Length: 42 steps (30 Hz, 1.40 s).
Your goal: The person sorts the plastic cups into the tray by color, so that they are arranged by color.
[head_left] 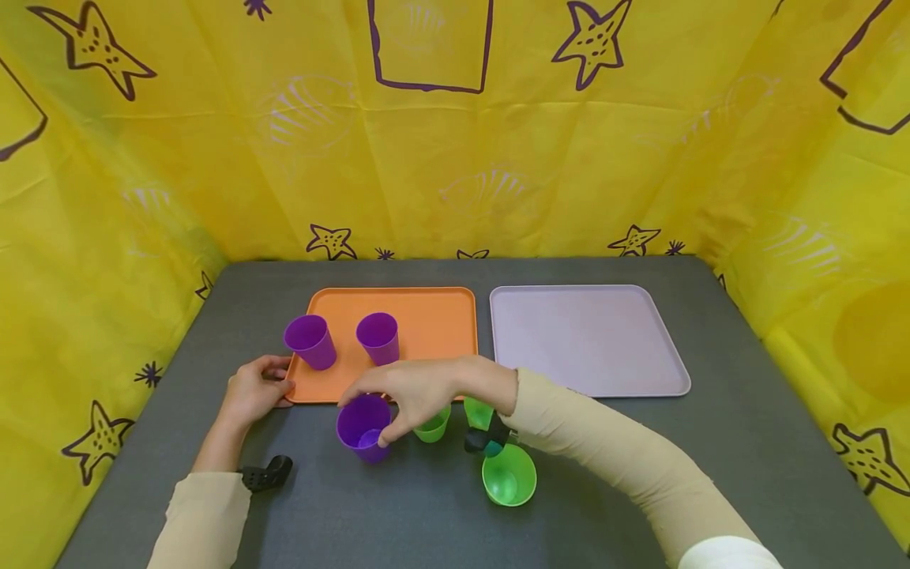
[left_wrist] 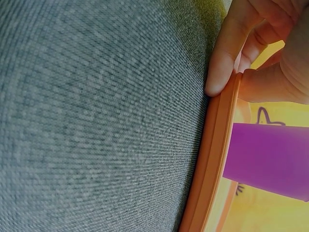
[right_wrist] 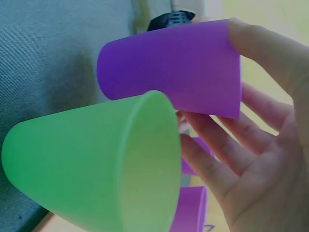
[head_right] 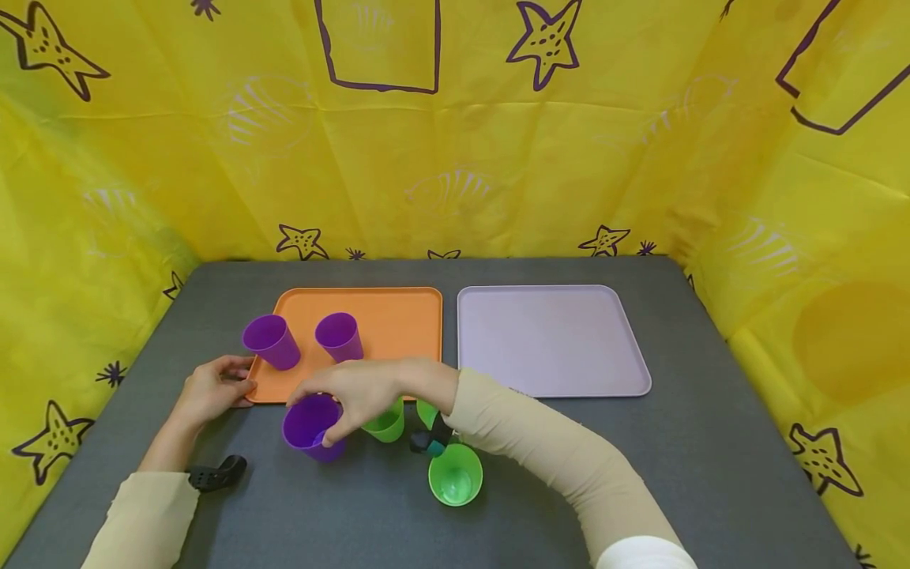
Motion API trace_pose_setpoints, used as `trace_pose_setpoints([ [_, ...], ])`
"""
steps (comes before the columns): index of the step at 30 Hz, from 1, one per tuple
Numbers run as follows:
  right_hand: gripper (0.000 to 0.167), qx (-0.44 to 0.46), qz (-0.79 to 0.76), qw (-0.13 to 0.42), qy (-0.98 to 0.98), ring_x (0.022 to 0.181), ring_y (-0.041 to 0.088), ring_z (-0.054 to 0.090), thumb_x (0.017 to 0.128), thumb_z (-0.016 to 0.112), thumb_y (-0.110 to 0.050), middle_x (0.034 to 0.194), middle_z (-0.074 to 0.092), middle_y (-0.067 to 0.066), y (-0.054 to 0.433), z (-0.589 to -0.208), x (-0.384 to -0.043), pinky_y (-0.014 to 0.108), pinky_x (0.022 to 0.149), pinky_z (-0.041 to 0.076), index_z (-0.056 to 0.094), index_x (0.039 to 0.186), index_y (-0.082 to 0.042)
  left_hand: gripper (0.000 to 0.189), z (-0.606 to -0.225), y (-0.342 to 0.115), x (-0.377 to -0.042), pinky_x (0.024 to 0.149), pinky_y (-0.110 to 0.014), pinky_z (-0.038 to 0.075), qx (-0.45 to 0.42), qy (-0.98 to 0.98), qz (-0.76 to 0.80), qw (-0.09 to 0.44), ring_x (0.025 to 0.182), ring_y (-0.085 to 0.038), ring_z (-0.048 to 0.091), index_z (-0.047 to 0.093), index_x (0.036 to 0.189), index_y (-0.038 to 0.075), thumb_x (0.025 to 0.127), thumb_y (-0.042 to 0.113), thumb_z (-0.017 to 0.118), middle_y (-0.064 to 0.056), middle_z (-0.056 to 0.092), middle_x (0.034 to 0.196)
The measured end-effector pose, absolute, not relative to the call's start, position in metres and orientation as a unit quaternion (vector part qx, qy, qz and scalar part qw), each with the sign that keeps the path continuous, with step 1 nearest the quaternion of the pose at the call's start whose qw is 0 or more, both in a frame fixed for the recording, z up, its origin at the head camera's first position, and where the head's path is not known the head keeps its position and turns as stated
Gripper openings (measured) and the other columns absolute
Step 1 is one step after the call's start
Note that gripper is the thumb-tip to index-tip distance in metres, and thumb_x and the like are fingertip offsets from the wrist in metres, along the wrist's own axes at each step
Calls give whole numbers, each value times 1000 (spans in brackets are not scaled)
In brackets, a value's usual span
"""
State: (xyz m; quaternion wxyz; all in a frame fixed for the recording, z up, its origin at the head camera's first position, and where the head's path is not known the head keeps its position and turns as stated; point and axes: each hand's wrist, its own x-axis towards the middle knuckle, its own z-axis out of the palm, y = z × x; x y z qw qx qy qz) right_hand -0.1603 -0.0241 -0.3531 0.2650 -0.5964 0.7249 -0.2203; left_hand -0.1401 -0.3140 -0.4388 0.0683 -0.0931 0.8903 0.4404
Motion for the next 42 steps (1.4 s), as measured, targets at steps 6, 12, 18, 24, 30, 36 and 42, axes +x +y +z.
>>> trace_pose_setpoints([
  [6,63,-588,-251,250,728,111,2,45,81,69,-26,130,47,-2,-21,-341,-162,8,87,42,41,136,-12,44,-439,-315,-140,58,-29,57,-96,890,441,66,70,-14,63,48,125,-8,83,1,61,-23,54,102],
  [12,60,-585,-307,248,708,108,5,47,82,68,-23,121,49,-2,-13,-325,-167,13,86,45,42,135,-15,45,-440,-315,-141,58,-30,57,-92,890,443,62,70,-14,63,49,125,-7,82,1,61,-24,55,102],
  [18,58,-566,-355,264,695,110,10,48,82,67,-16,122,47,2,-1,-310,-174,18,86,49,41,134,-12,45,-439,-314,-140,57,-30,57,-91,886,451,58,68,-14,63,49,124,-8,82,-1,61,-25,56,101],
  [24,59,-545,-368,251,710,113,12,48,82,66,-12,128,46,2,16,-296,-183,23,87,50,40,135,-8,45,-437,-312,-139,57,-30,57,-97,887,447,60,69,-15,63,49,124,-8,82,-1,62,-25,56,101],
  [30,58,-519,-355,208,749,109,11,51,81,68,-19,122,50,0,35,-286,-193,21,84,51,44,133,-12,44,-435,-312,-138,57,-30,57,-100,891,439,61,68,-15,62,50,123,-8,81,0,62,-24,56,100],
  [36,58,-486,-353,196,775,107,8,52,81,69,-20,122,51,-4,50,-286,-204,20,85,50,45,133,-14,44,-436,-312,-138,57,-30,57,-101,889,442,63,68,-15,62,50,124,-7,82,0,62,-22,55,100],
  [42,58,-451,-362,203,790,106,12,53,80,70,-18,120,52,1,59,-299,-217,23,85,51,45,132,-12,44,-436,-312,-138,57,-30,57,-100,887,446,62,68,-15,62,49,124,-8,82,-1,61,-23,55,100],
])
